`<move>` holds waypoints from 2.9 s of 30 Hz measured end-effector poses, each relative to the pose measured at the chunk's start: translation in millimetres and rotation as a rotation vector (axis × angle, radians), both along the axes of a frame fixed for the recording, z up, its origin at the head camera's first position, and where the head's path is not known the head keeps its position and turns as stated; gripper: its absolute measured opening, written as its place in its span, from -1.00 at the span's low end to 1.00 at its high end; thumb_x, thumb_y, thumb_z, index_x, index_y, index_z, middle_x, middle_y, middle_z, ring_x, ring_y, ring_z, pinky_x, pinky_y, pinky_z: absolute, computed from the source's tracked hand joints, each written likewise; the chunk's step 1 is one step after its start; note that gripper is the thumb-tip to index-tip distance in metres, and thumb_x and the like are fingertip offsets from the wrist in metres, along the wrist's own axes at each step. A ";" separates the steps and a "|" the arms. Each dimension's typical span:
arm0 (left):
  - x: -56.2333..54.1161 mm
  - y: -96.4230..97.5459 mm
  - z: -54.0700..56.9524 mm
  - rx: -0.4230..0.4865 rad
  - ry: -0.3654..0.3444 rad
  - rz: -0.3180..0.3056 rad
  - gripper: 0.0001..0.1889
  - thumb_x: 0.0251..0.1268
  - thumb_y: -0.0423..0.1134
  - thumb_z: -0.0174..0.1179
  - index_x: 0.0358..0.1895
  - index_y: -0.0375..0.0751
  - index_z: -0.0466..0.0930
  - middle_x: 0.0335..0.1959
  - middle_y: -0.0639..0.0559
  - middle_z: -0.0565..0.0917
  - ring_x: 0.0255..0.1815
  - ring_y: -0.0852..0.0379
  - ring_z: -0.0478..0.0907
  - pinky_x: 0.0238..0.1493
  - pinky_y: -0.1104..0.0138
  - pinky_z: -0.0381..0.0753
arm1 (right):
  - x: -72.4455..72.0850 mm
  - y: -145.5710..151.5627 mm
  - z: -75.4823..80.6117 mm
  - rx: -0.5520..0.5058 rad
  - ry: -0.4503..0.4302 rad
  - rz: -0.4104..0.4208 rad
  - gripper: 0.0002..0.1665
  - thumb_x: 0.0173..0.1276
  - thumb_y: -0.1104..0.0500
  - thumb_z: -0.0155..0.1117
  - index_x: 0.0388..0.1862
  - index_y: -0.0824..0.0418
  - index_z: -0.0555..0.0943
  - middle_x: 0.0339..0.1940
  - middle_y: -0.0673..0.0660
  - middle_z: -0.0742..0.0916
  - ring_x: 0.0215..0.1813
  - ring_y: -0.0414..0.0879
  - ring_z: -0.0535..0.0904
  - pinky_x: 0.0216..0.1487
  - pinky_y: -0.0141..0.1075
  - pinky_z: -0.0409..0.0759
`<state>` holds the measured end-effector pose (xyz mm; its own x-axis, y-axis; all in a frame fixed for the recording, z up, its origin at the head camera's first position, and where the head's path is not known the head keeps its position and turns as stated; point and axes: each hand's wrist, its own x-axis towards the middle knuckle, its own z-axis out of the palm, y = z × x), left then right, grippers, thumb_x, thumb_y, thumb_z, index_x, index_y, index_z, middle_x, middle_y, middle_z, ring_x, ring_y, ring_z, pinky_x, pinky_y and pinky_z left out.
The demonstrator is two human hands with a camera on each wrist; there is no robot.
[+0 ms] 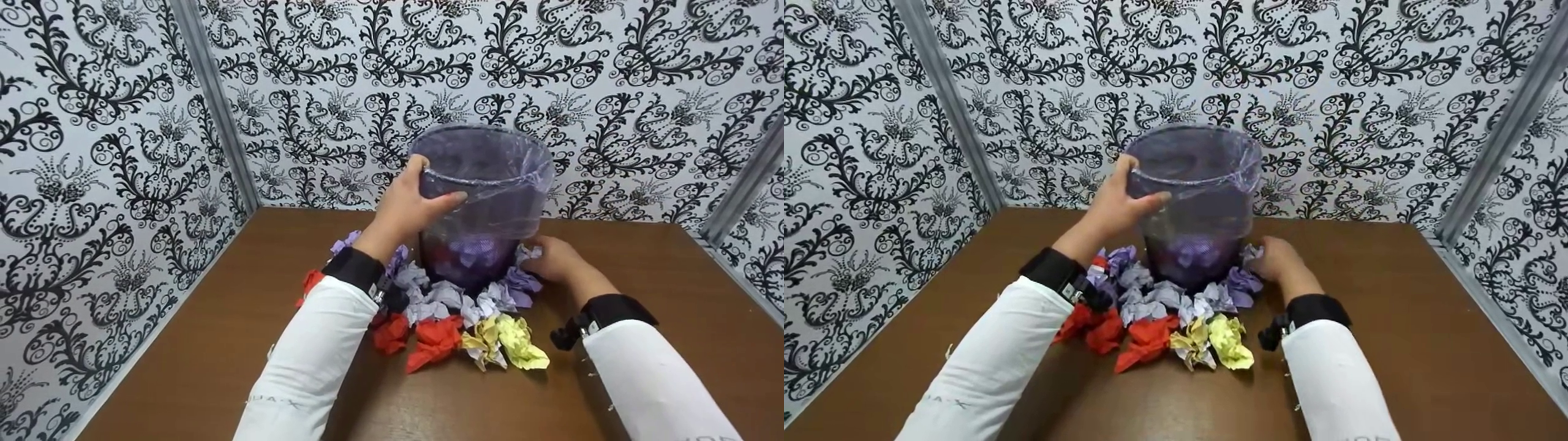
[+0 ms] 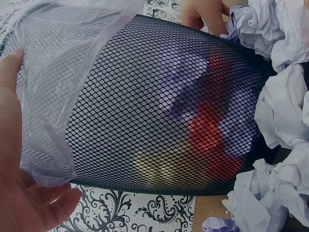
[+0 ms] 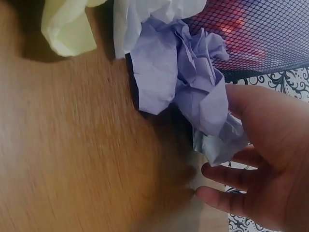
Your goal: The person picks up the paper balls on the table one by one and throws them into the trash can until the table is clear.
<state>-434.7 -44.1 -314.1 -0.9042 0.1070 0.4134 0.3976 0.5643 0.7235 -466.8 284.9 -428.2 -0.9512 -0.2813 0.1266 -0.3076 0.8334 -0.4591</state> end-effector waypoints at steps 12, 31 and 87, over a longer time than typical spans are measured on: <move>0.5 -0.2 -0.1 0.024 0.019 -0.025 -0.17 -0.21 0.50 0.47 0.10 0.23 0.34 -0.10 0.17 0.66 -0.14 0.12 0.67 -0.12 0.23 0.71 | 5.0 2.5 0.6 0.021 0.043 -0.043 -0.38 0.15 0.16 0.36 0.18 0.43 0.56 0.09 0.48 0.69 0.17 0.42 0.59 0.27 0.26 0.53; -0.2 -1.0 -1.3 0.017 0.016 -0.018 -0.17 -0.21 0.50 0.47 0.11 0.24 0.33 -0.08 0.18 0.65 -0.15 0.14 0.66 -0.16 0.24 0.72 | 35.9 21.3 49.6 -0.115 0.071 -0.055 -0.57 0.21 0.19 0.42 0.04 0.26 0.55 -0.13 0.30 0.74 -0.15 0.11 0.65 -0.17 -0.25 0.62; 2.7 -1.5 0.7 -0.009 0.009 0.010 -0.12 -0.22 0.53 0.46 0.19 0.28 0.33 -0.08 0.22 0.65 -0.13 0.15 0.65 -0.09 0.20 0.70 | 50.3 -88.6 270.0 -0.213 0.104 -0.135 -0.27 0.30 0.05 0.45 0.37 0.11 0.36 0.38 0.22 0.53 0.09 0.03 0.60 0.02 -0.24 0.76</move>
<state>-432.0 -45.5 -313.4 -0.9014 0.1019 0.4208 0.3987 0.5745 0.7148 -416.5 196.3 -158.1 -0.9569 -0.1095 0.2688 -0.2554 0.7581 -0.6001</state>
